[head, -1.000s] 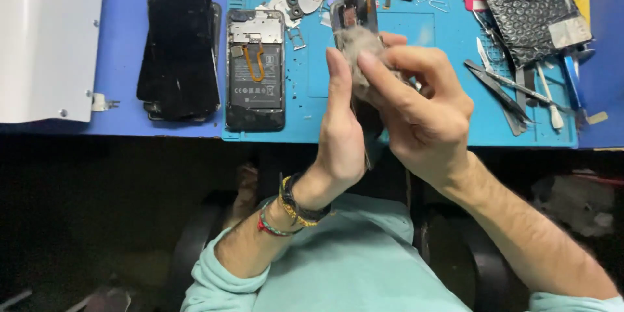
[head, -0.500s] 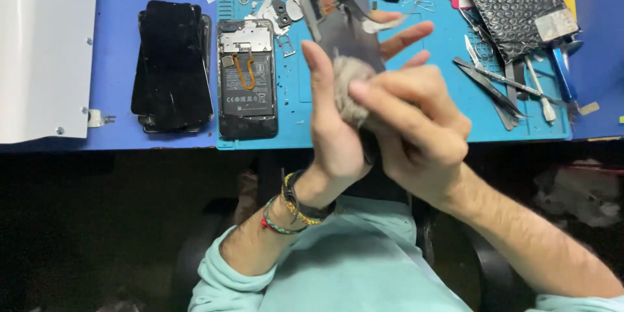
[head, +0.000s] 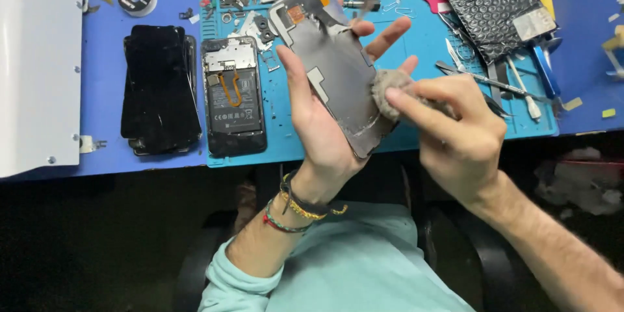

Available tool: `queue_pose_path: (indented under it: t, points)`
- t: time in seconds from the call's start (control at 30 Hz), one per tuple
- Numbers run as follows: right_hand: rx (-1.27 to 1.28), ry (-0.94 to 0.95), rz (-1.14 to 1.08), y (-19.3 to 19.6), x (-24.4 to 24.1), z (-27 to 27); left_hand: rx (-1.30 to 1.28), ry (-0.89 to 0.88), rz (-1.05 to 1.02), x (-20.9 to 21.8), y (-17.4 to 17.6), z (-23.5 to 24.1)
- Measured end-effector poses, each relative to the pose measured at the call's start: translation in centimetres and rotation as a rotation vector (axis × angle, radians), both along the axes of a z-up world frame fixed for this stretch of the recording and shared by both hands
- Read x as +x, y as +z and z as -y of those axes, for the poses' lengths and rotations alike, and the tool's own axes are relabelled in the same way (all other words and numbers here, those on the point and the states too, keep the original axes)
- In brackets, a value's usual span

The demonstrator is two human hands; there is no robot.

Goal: Cleaning and preparing a smartphone screen component for repair using a cloth and a small metal tool

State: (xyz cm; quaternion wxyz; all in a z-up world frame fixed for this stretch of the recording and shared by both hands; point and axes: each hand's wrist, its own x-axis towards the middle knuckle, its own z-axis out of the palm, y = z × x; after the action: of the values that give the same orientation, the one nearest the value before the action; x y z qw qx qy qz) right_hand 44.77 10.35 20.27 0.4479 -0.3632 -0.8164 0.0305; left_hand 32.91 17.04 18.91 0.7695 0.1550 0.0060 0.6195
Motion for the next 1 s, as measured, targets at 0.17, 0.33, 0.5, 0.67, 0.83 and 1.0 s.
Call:
queue_pose_path:
  t: [0.17, 0.33, 0.5, 0.67, 0.83, 1.0]
  points:
    - [-0.001, -0.036, -0.012, 0.0, 0.9, 0.1, 0.046, -0.084, -0.051, -0.1, 0.6, -0.1]
    - [-0.044, -0.134, 0.059, -1.3, 3.3, -0.6, -0.001, -0.096, 0.103, -0.3, -1.0, -0.5]
    - [0.025, -0.066, 0.071, -0.3, 1.9, -0.3, 0.021, -0.108, 0.122, -0.3, -0.6, -0.1]
    - [-0.031, 0.112, 0.175, 0.7, 0.5, 0.5, 0.022, -0.123, 0.111, -0.4, -0.3, 0.2]
    - [0.109, 0.055, -0.007, -0.8, 0.6, -1.0, 0.071, -0.065, -0.064, -0.5, 0.2, 0.4]
    - [0.122, -0.028, -0.002, -0.7, 0.1, -1.9, -0.022, -0.125, -0.071, -0.8, 1.4, 0.8]
